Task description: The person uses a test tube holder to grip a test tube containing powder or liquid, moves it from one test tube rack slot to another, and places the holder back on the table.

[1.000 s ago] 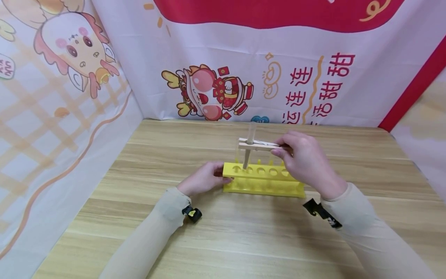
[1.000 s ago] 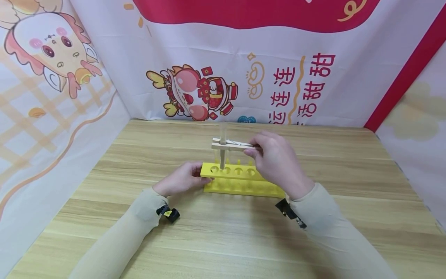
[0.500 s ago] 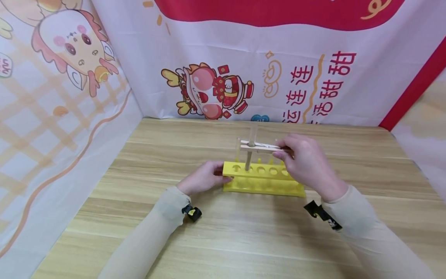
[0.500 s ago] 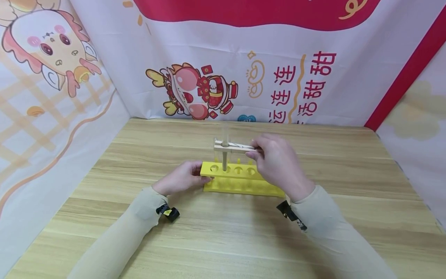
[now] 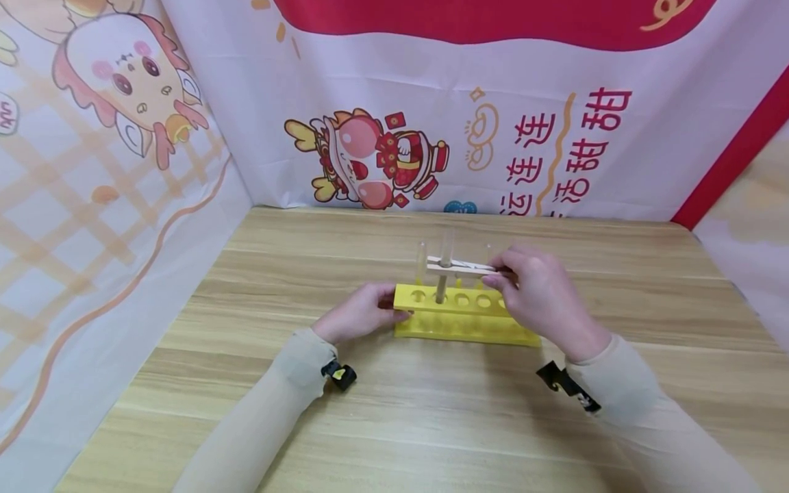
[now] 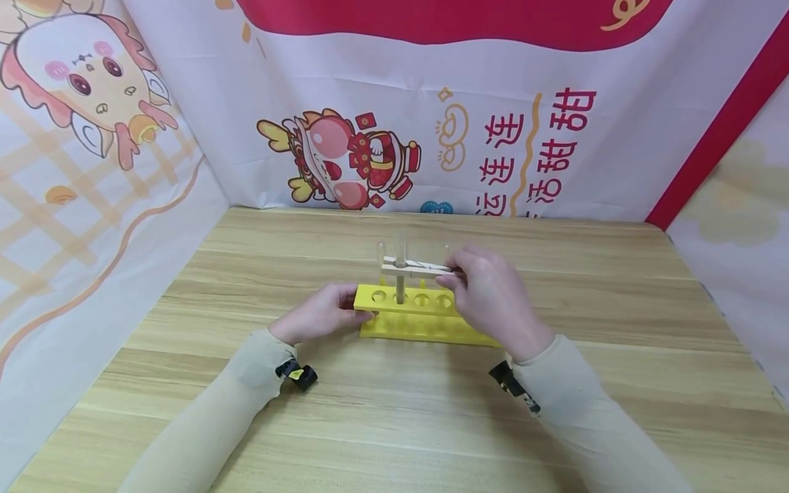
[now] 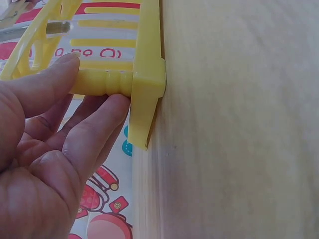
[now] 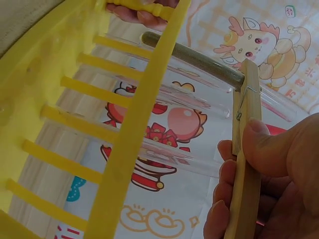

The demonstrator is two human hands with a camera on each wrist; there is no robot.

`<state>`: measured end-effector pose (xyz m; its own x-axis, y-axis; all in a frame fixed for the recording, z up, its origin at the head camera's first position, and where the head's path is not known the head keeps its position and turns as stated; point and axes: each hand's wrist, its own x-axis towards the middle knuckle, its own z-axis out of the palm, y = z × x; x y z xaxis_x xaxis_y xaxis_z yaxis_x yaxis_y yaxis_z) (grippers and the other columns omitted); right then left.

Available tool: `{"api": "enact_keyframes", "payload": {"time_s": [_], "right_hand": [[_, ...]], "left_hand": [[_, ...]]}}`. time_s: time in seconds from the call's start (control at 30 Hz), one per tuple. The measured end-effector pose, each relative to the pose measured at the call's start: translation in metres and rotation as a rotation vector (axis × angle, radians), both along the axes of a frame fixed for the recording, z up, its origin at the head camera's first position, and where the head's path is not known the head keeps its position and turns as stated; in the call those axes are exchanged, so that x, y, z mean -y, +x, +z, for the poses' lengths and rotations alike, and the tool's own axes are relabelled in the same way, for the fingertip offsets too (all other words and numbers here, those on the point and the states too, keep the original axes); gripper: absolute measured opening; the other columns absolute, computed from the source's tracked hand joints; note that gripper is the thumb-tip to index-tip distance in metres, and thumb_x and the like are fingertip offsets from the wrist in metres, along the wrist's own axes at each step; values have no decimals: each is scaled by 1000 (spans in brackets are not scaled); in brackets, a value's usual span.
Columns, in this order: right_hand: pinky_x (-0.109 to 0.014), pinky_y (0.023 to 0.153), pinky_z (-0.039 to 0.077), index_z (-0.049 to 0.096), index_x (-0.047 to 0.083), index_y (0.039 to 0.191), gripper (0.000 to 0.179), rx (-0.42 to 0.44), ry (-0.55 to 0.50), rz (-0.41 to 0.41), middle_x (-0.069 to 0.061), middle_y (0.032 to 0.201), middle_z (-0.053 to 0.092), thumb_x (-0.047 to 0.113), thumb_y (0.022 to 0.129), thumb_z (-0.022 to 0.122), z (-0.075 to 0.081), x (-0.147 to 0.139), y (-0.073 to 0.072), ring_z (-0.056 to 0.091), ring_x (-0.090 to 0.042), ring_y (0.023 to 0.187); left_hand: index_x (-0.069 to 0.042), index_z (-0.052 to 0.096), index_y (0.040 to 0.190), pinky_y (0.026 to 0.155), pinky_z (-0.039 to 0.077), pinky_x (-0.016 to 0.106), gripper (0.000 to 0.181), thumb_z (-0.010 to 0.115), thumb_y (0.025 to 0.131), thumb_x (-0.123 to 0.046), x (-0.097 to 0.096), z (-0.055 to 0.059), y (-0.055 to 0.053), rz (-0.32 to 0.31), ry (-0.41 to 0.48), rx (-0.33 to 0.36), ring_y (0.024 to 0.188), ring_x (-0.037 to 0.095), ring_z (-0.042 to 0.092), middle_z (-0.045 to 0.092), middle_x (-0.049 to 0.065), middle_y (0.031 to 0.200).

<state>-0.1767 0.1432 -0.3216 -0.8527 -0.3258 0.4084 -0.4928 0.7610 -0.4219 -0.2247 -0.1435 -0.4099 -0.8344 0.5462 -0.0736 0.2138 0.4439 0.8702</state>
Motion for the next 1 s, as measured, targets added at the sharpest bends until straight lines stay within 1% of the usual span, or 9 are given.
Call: {"api": "enact_keyframes", "payload": {"time_s": [0.17, 0.5, 0.77, 1.0], "right_hand": [[-32, 58, 47, 71, 5, 88, 7, 6, 6, -10, -3, 80, 61, 9, 88, 76, -4, 0, 0, 51, -19, 67], [-32, 59, 48, 71, 5, 89, 8, 8, 17, -12, -4, 81, 61, 10, 88, 77, -14, 0, 1, 52, -18, 69], [-32, 59, 48, 71, 5, 85, 9, -52, 24, 5, -3, 77, 60, 9, 86, 78, -27, 0, 2, 52, -18, 66], [-35, 62, 47, 72, 4, 86, 9, -89, 5, 9, -3, 81, 63, 10, 85, 79, -36, 1, 2, 53, -19, 70]], "left_hand": [[-13, 67, 119, 93, 51, 34, 28, 72, 92, -11, 0, 0, 0, -1, -12, -7, 104, 15, 63, 69, -2, 114], [-13, 66, 120, 93, 51, 35, 29, 72, 92, -10, 0, 1, -1, 8, -8, 17, 104, 15, 63, 69, -1, 115], [-13, 67, 119, 92, 51, 34, 28, 72, 92, -11, 0, 0, -1, 1, -21, 11, 104, 14, 63, 69, -3, 115], [-13, 67, 118, 95, 50, 36, 27, 72, 92, -10, 0, 2, 0, 1, -16, 15, 106, 15, 63, 69, -1, 116]]}}
